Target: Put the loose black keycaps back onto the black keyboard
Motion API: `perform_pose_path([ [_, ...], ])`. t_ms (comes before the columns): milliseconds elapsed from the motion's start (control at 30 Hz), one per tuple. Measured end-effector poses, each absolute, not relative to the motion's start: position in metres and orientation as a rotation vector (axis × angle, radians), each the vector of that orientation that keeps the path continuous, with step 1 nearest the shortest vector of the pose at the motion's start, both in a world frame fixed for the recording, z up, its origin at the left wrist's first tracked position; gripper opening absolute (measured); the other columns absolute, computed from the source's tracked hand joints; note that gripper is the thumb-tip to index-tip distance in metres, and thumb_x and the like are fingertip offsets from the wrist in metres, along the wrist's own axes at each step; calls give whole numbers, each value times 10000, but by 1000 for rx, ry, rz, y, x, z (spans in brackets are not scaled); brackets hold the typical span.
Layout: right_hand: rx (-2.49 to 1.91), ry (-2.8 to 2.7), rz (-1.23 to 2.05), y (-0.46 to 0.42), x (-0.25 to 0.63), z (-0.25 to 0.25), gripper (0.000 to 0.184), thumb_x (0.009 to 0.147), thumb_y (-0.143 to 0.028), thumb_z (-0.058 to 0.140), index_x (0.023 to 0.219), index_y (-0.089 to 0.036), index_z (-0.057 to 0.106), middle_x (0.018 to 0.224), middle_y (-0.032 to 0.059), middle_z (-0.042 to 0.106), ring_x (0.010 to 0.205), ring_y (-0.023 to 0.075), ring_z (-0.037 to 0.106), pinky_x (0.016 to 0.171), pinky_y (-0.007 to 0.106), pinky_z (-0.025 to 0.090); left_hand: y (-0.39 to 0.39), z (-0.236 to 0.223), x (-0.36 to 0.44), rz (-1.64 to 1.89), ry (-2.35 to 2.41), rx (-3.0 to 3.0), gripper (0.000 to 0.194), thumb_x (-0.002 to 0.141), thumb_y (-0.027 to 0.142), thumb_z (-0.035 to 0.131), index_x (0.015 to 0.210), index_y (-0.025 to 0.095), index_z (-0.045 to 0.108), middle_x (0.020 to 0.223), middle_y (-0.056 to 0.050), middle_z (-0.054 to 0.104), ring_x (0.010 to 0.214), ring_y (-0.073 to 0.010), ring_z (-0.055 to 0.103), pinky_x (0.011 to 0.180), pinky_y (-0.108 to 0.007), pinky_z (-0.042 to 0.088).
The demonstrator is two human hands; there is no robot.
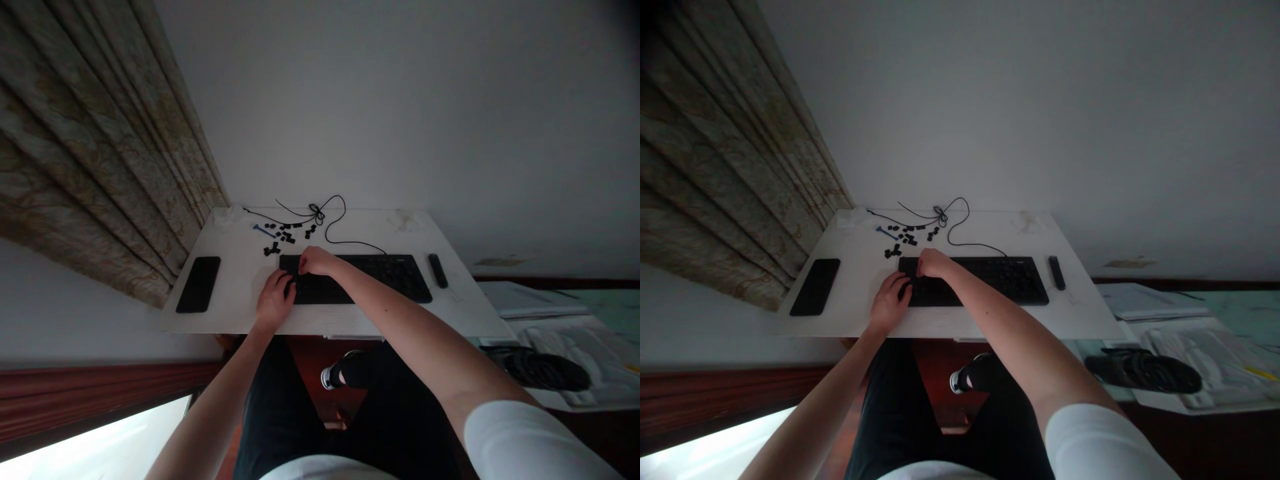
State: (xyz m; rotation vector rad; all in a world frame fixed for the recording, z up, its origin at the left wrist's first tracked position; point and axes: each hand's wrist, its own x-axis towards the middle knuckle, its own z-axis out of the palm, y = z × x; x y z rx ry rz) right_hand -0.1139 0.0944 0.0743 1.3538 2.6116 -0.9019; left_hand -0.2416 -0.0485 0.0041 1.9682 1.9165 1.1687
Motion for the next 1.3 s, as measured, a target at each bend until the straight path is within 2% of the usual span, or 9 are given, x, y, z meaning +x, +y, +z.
perform_pose_path([
  [133, 1422, 2500, -907, 94, -119, 80, 149, 692, -234, 806, 805, -141, 782, 644, 64, 717, 666, 207, 682, 612, 268, 500, -49, 4, -242, 1195, 1892, 1951, 240, 934, 249, 528, 1114, 227, 685, 1264, -107, 640, 1252, -265, 572, 1104, -459, 472],
  [233, 1461, 2434, -905, 96, -121, 85, 261, 687, -260, 829, 883, -103, 758, 675, 89, 721, 648, 212, 681, 612, 284, 511, -49, 4, -242, 1209, 1887, 1933, 236, 930, 242, 531, 1107, 228, 686, 1271, -102, 639, 1246, -262, 578, 1109, -456, 470],
  [500, 1385, 2479, -662, 102, -123, 78, 413, 675, -351, 849, 1010, -141, 731, 1019, 140, 750, 978, 287, 700, 766, 317, 523, -48, 1, -240, 1193, 1932, 1976, 223, 912, 230, 558, 1100, 204, 676, 1245, -109, 652, 1235, -264, 592, 1089, -462, 496],
  [600, 1382, 2466, -621, 100, -123, 77, 395, 692, -346, 832, 1027, -162, 730, 1047, 125, 748, 986, 279, 693, 735, 304, 506, -48, -1, -240, 1209, 1945, 2001, 217, 906, 224, 563, 1091, 202, 673, 1230, -109, 657, 1219, -261, 603, 1075, -459, 510],
  [800, 1440, 2651, -837, 94, -105, 83, 148, 759, -302, 777, 828, -189, 710, 863, 63, 734, 806, 200, 657, 661, 269, 443, -48, 2, -244, 1176, 1937, 2053, 231, 906, 201, 551, 1109, 206, 661, 1227, -112, 652, 1209, -253, 602, 1075, -435, 505],
  [933, 1907, 2879, -952, 93, -49, 83, 232, 878, -419, 633, 851, -189, 652, 788, 47, 691, 703, 168, 595, 651, 274, 410, -47, 2, -245, 1161, 1939, 2030, 242, 910, 193, 545, 1129, 202, 646, 1238, -114, 637, 1207, -249, 594, 1083, -437, 489],
  [1067, 2519, 2864, -700, 85, 46, 64, 312, 885, -496, 560, 803, -199, 604, 717, 42, 641, 670, 190, 560, 660, 310, 408, -45, 3, -245, 1176, 1939, 1989, 228, 916, 189, 537, 1116, 207, 643, 1223, -110, 630, 1202, -245, 589, 1083, -431, 478],
  [1167, 2992, 2655, -333, 70, 113, 37, 360, 889, -528, 512, 795, -190, 594, 737, 72, 627, 683, 211, 546, 697, 357, 431, -46, 5, -245, 1198, 1934, 1942, 217, 924, 196, 527, 1109, 215, 640, 1211, -101, 623, 1185, -234, 595, 1076, -417, 478],
  [1300, 3035, 2701, 130, 46, 158, 2, 383, 904, -514, 481, 851, -161, 621, 845, 136, 625, 855, 267, 555, 834, 429, 457, -45, 4, -247, 1248, 1960, 1860, 211, 926, 208, 524, 1104, 217, 637, 1214, -98, 599, 1186, -227, 584, 1089, -414, 464],
])
